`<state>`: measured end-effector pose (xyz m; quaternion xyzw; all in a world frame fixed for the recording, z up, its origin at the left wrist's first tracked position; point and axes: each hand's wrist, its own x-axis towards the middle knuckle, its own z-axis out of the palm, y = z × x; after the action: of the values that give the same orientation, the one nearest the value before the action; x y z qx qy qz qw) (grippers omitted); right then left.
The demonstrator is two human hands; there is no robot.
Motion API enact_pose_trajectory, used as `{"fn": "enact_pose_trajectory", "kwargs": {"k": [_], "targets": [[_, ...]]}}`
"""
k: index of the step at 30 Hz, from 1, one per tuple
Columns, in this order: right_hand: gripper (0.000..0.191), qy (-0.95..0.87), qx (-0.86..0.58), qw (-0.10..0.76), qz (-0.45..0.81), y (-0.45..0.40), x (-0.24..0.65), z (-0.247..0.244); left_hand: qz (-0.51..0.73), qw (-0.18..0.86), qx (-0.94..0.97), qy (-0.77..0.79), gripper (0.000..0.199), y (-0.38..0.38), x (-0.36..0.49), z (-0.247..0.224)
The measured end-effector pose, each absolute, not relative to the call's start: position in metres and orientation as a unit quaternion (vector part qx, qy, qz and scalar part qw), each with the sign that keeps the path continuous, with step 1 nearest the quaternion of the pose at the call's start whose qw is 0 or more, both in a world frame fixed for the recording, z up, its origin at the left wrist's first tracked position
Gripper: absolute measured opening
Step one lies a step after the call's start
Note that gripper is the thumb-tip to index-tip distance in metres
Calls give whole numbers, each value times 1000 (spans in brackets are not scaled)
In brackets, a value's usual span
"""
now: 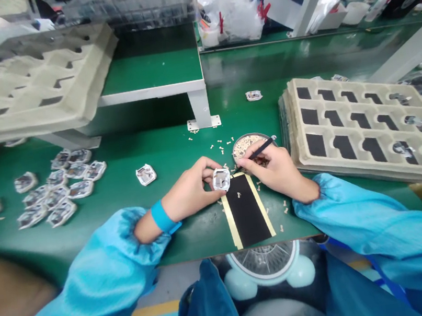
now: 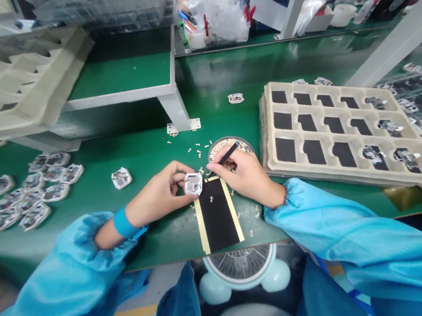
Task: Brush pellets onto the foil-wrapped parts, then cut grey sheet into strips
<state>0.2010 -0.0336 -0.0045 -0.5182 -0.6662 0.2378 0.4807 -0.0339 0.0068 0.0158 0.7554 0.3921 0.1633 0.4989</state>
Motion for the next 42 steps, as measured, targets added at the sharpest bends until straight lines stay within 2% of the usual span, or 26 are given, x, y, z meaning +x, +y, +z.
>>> {"fn": "enact_pose_trajectory", "kwargs": {"k": [8, 10, 14, 17, 25, 42], "targets": [[10, -646, -475, 563, 201, -41, 202, 1, 234, 639, 639, 357, 62, 6, -27, 16], [9, -640, -454, 589, 193, -42, 202, 4, 251, 664, 610, 350, 57, 3, -23, 14], [11, -640, -395, 632, 187, -44, 201, 9, 296, 668, 572, 373, 31, -2, -16, 9], [15, -654, -383, 623, 195, -45, 200, 9, 307, 649, 574, 394, 23, -3, -14, 6], [23, -681, -410, 576, 193, -45, 201, 1, 304, 619, 599, 406, 19, -4, -13, 6], [24, -718, -402, 545, 160, -43, 198, -2, 295, 610, 607, 416, 25, -5, -14, -1]]}}
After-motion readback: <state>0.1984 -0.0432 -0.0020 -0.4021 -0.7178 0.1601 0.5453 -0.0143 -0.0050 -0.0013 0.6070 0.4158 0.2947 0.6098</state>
